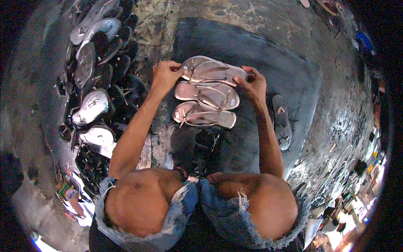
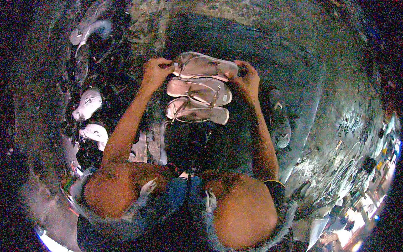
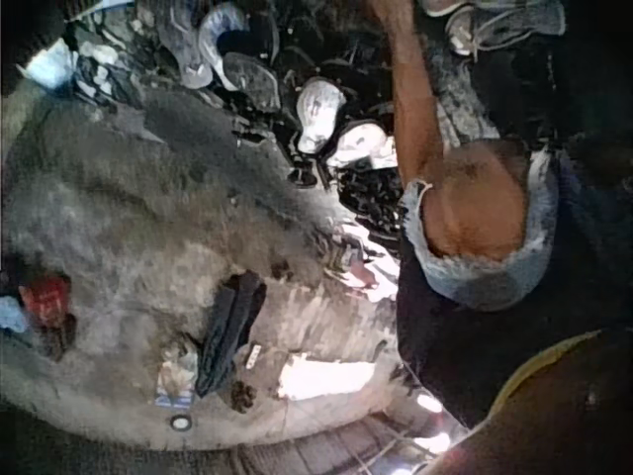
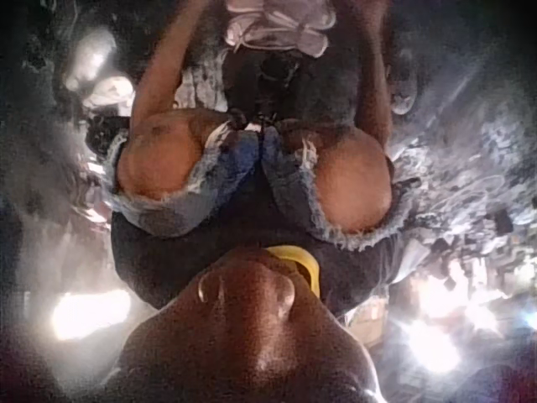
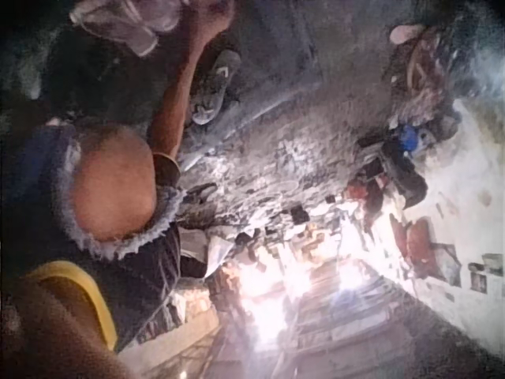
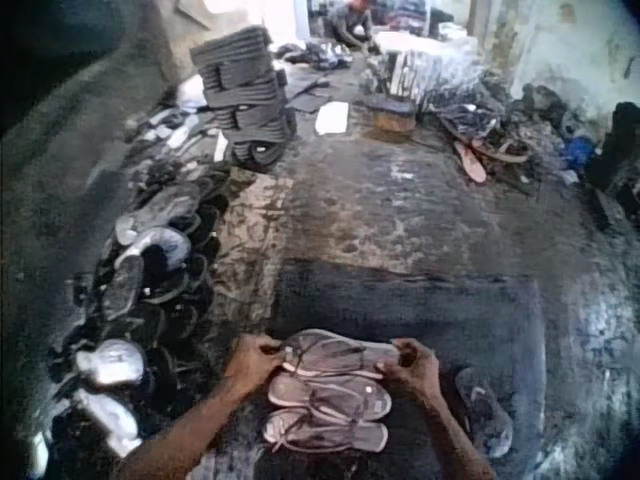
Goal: The person spreads a black mat on the floor and then arranges multiple flip-flops in neat rows on the mat. They pick up flip-flops from a pile, inspect them, and place them in organized lines.
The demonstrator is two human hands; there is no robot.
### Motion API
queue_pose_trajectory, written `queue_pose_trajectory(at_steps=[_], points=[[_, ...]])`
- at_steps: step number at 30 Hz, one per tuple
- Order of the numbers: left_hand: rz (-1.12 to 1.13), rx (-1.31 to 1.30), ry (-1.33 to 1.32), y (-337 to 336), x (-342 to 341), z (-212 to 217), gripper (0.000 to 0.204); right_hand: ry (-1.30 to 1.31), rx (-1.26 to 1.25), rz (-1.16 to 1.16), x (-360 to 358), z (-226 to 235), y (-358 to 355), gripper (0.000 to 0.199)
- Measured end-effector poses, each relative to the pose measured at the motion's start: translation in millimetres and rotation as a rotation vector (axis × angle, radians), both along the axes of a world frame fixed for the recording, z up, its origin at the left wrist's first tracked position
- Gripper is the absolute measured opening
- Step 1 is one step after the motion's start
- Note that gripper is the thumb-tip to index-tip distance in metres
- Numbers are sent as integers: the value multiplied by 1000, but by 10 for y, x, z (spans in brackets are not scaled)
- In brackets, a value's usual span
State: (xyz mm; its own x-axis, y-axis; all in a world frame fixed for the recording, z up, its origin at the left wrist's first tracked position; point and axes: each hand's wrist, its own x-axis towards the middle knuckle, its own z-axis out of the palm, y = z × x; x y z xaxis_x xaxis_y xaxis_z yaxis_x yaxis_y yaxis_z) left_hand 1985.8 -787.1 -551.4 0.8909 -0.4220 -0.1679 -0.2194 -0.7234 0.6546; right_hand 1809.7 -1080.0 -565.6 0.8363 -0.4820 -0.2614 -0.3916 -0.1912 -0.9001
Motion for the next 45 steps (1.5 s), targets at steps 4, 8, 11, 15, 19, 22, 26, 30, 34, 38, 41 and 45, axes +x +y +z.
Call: queue_pose_trajectory(at_steps=[4, 8, 11, 15, 19, 22, 26, 30, 34, 38, 41, 45], points=[[-97, 180, -125, -50, 47, 75, 46, 14, -205, -9, -71, -14, 102, 53], [-12, 212, -58, -26, 129, 189, 78, 106, -634, -24, 6, 162, 408, 48], [3, 150, -15, -56, 110, 69, 87, 94, -842, -187, -82, -4, 625, 43], [-123, 37, -198, -78, 80, 175, 81, 206, -818, -88, -54, 170, 531, 60], [-449, -17, -259, -278, -21, 303, 66, 227, -635, -259, 7, 267, 350, 95], [-588, -83, -63, -368, 55, 207, 54, 13, -711, -122, -161, 122, 187, 99], [-522, -128, -144, -239, 58, 61, 55, 248, -971, -294, -653, 132, -432, 59], [-629, -185, -136, -383, 36, -109, 51, 388, -1338, -13, -562, 252, -813, 49], [-646, -231, -212, -270, -62, -178, 54, 336, -1371, -24, -536, -144, -248, 48], [-406, -191, 77, 67, -126, 65, 48, 132, -953, 110, -1455, 785, -298, 61], [-272, -252, 148, 349, -167, 331, 50, 266, -870, 122, -2255, 1429, -318, 77], [-194, -336, 151, 176, -127, 540, 54, 309, -965, 223, -3011, 1071, -224, 89]])
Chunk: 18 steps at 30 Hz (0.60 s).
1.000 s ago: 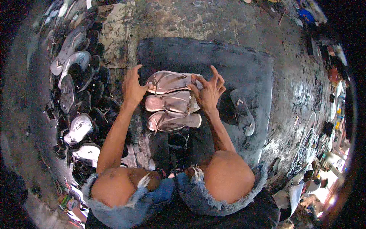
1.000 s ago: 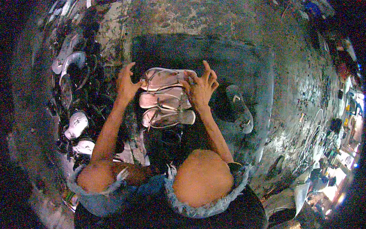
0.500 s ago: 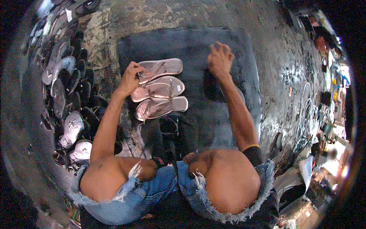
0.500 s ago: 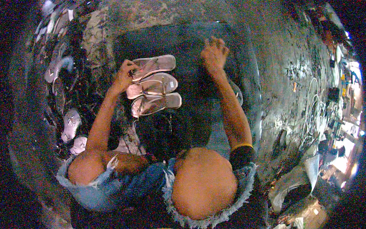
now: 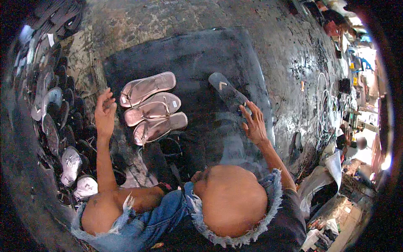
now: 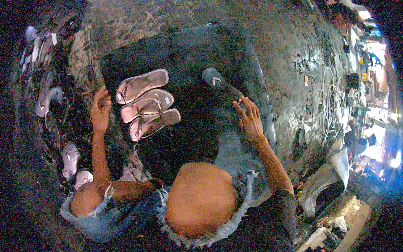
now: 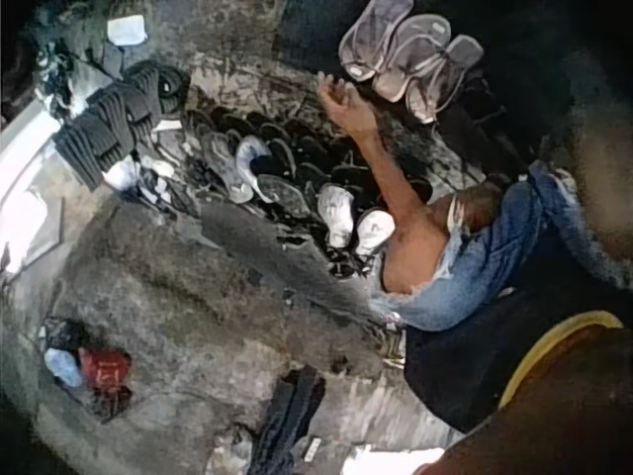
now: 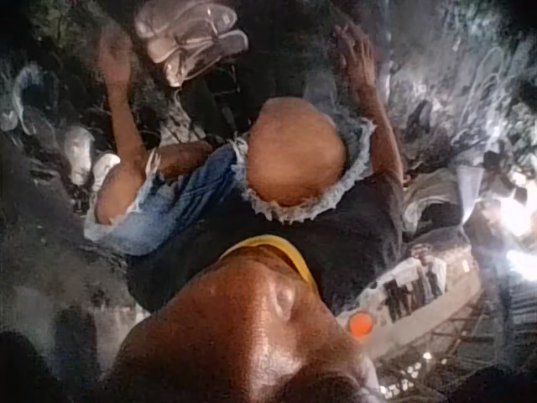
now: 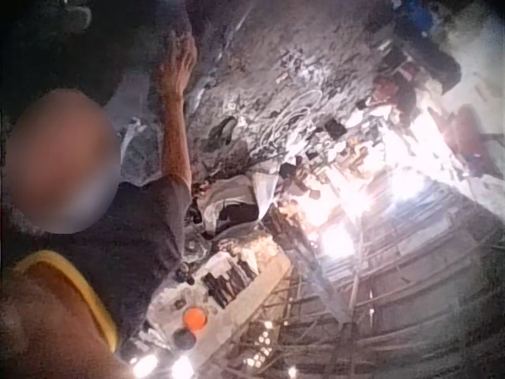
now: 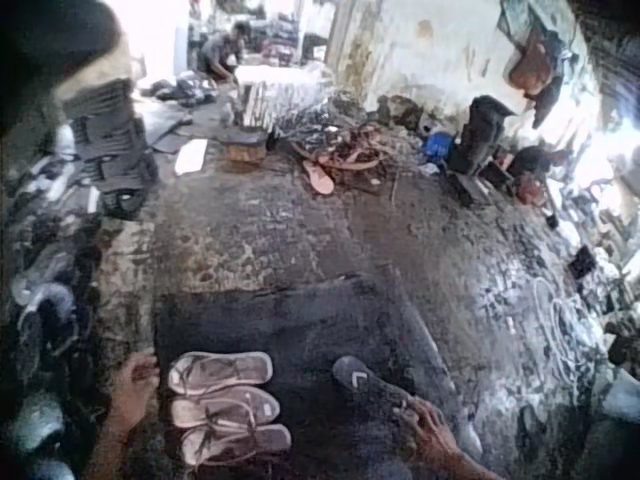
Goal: The person spreads a black mat on the floor and then arranges multiple flip-flops in neat rows on the mat. They pick up flip-flops from a pile, inspect them, and place them in organized lines.
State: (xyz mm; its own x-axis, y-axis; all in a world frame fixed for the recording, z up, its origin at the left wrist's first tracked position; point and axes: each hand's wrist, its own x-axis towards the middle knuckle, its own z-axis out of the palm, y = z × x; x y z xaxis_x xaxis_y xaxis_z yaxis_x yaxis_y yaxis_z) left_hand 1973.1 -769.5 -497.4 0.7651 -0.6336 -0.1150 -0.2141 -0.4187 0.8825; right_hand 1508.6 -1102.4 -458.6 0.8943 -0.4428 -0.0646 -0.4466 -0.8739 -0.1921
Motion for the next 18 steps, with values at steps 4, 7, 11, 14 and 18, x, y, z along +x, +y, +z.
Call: queue_pose_trajectory(at_steps=[4, 7, 11, 14, 18], points=[[-2, -65, 71, -190, 43, 156, 51, -252, 27, 10, 13, -205, -192, 84], [51, -147, 32, -179, 162, 424, 51, -501, -115, 2, 676, 234, -244, 65], [24, -342, 222, -528, -117, 653, 58, -797, 645, -361, 1657, 893, -62, 65], [-93, -421, 693, -714, -440, 585, 95, -897, 852, -290, 2213, 973, 167, 73], [-284, -216, 323, -567, -436, 709, 61, -861, 1047, -142, 2459, 989, 368, 81]])
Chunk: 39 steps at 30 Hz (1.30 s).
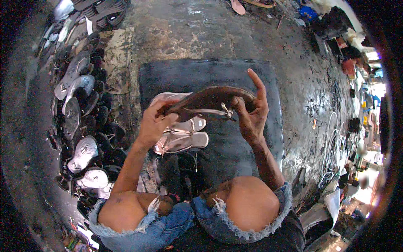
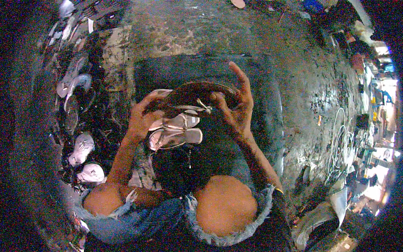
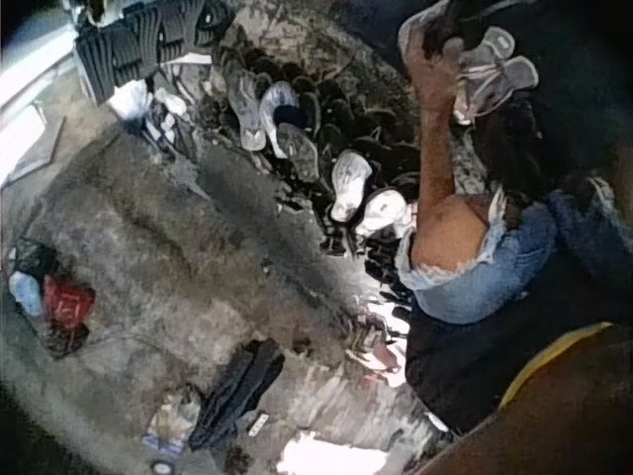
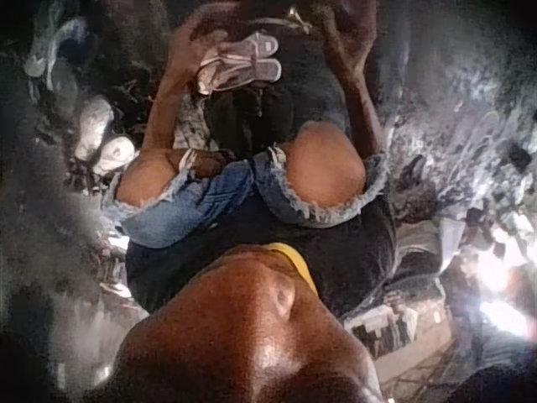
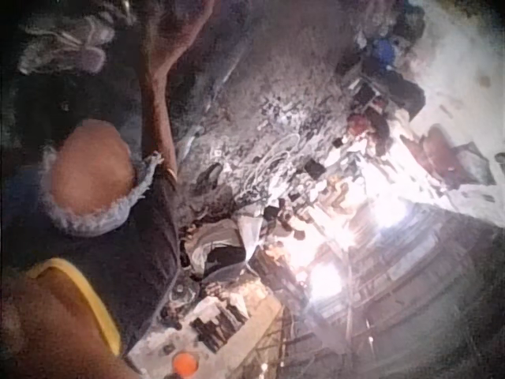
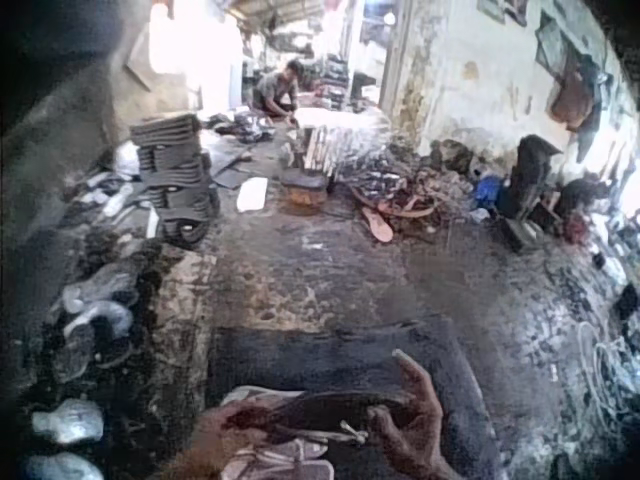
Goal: The person spreads a black mat on the floor and then arranges multiple flip-flops in neat rows on the mat. They pick up flip-flops from a pile, inspect them, and place them in organized lines.
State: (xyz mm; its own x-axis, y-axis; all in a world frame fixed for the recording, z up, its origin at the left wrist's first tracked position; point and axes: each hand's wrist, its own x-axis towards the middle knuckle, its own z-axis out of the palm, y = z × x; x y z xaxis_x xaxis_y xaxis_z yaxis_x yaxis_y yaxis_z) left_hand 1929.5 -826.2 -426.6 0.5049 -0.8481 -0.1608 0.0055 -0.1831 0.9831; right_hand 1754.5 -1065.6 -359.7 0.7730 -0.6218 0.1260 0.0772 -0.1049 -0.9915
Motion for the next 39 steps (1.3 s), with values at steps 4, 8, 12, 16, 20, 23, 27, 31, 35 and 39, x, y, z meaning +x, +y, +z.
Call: queue_pose_trajectory(at_steps=[4, 8, 12, 16, 20, 23, 27, 31, 35, 39], points=[[299, -132, 304, 178, -111, -110, 46, -14, 195, 105, 37, 94, 41, 82], [296, -209, 428, 111, -211, 202, 35, -49, 255, 174, 85, 52, 23, 85], [415, -13, -467, 238, -151, 366, 29, 14, -14, -6, 130, -307, -572, 80], [445, -286, -921, 253, 37, 400, 29, 1084, -1038, -342, -399, -1402, -1724, 59], [438, -351, -1074, 235, 111, 439, 28, 1328, -1335, -314, -577, -2093, -1582, 51], [441, -327, -1104, 295, 82, 500, 27, 1321, -1442, -183, -719, -2232, -1146, 47], [464, -301, -1118, 360, 110, 531, 23, 1341, -511, 275, -397, -1230, -645, 44], [487, -347, -1065, 200, 70, 508, 22, 523, -825, -135, -736, -1237, -712, 41], [507, -344, -1090, 268, 102, 518, 24, 430, -196, -147, -94, -797, -440, 42], [531, -326, -1105, 331, 54, 503, 25, 195, -219, -144, 108, -238, -108, 44]])
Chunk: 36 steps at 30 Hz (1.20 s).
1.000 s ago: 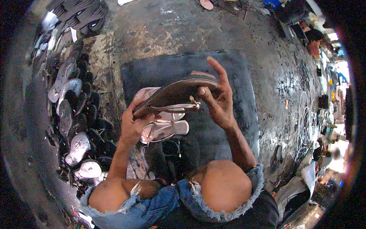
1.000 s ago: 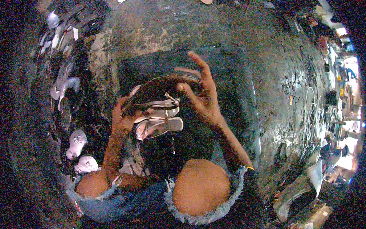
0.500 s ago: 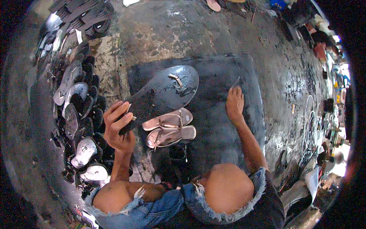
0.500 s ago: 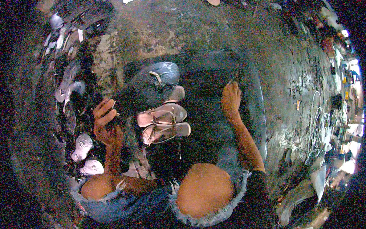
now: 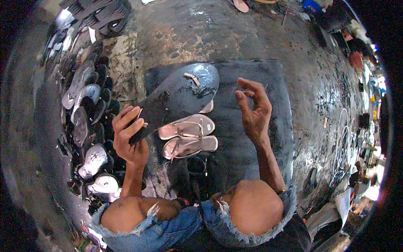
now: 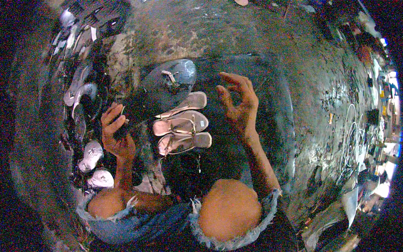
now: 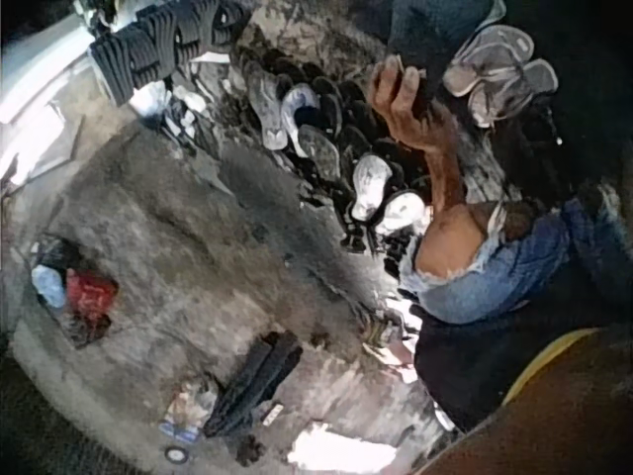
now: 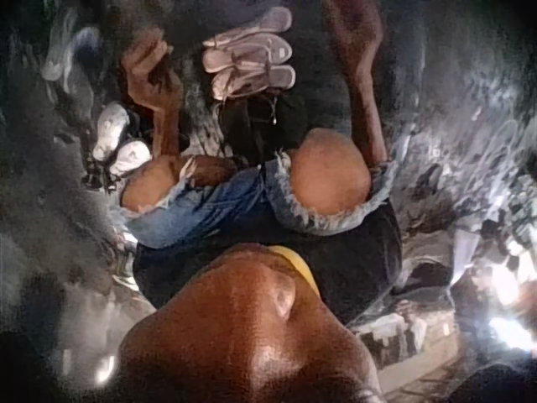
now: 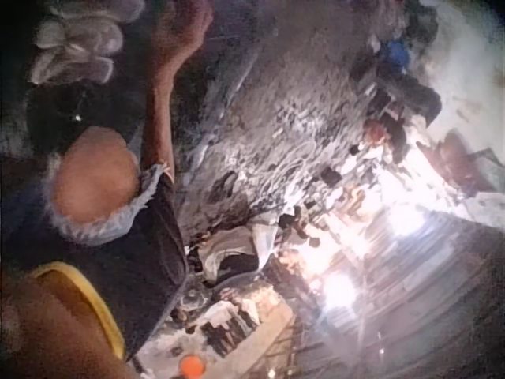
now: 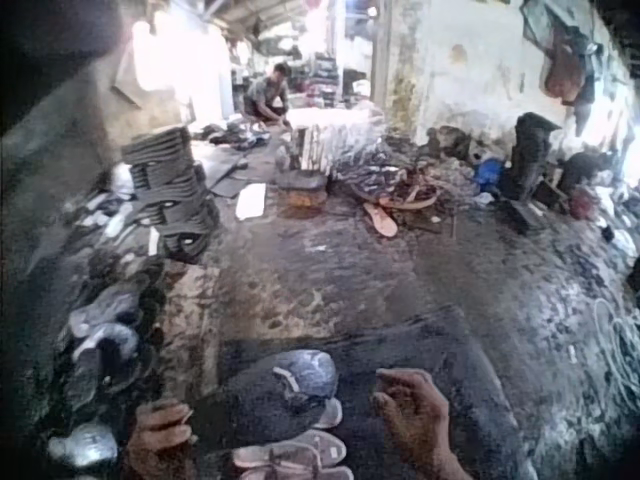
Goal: The person spreads a black mat on the floor and then arranges multiple flip-flops in neat rows on the mat. They pick up flip-flops from a pile, inspect them, and place them in organized lines.
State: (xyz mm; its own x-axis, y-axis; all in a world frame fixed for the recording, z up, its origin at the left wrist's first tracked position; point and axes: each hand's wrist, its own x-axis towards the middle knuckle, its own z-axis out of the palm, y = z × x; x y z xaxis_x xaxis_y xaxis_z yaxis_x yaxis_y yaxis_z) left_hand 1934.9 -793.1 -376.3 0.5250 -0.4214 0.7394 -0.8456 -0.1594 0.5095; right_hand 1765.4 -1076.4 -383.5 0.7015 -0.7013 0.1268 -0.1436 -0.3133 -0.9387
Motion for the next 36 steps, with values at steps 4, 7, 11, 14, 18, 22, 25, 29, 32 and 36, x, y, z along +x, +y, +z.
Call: queue_pose_trajectory(at_steps=[4, 7, 11, 14, 18, 22, 25, 29, 32, 36], points=[[36, 7, -40, 67, 28, 50, 26, -7, -588, 115, 139, 480, 323, 47], [65, 20, -30, 77, -10, 67, 27, 49, -678, 146, 257, 507, 519, 52], [65, 91, -59, 72, -48, 93, 34, 92, -781, 177, 300, 285, 529, 55], [32, 210, -125, -18, -101, 44, 36, 99, -757, 271, 318, 266, 684, 51], [169, 189, -58, 70, -8, -39, 34, -236, -140, 273, 458, 299, 508, 34], [239, 165, 76, 341, 85, 228, 45, 197, -680, -12, 335, -915, -870, 39], [592, 128, 71, 787, 192, 567, 44, 717, -832, -141, -319, -1660, -1847, 45], [1115, -245, 492, 2101, -121, 1380, 33, 971, -1194, -44, -1032, -2130, -1788, 53], [1177, -328, 310, 3099, -947, 1787, 40, 1164, -910, 236, -716, -1295, -800, 58], [1222, -372, 484, 3327, -2139, 1776, 47, 911, -795, 171, -674, -1226, -957, 47]])
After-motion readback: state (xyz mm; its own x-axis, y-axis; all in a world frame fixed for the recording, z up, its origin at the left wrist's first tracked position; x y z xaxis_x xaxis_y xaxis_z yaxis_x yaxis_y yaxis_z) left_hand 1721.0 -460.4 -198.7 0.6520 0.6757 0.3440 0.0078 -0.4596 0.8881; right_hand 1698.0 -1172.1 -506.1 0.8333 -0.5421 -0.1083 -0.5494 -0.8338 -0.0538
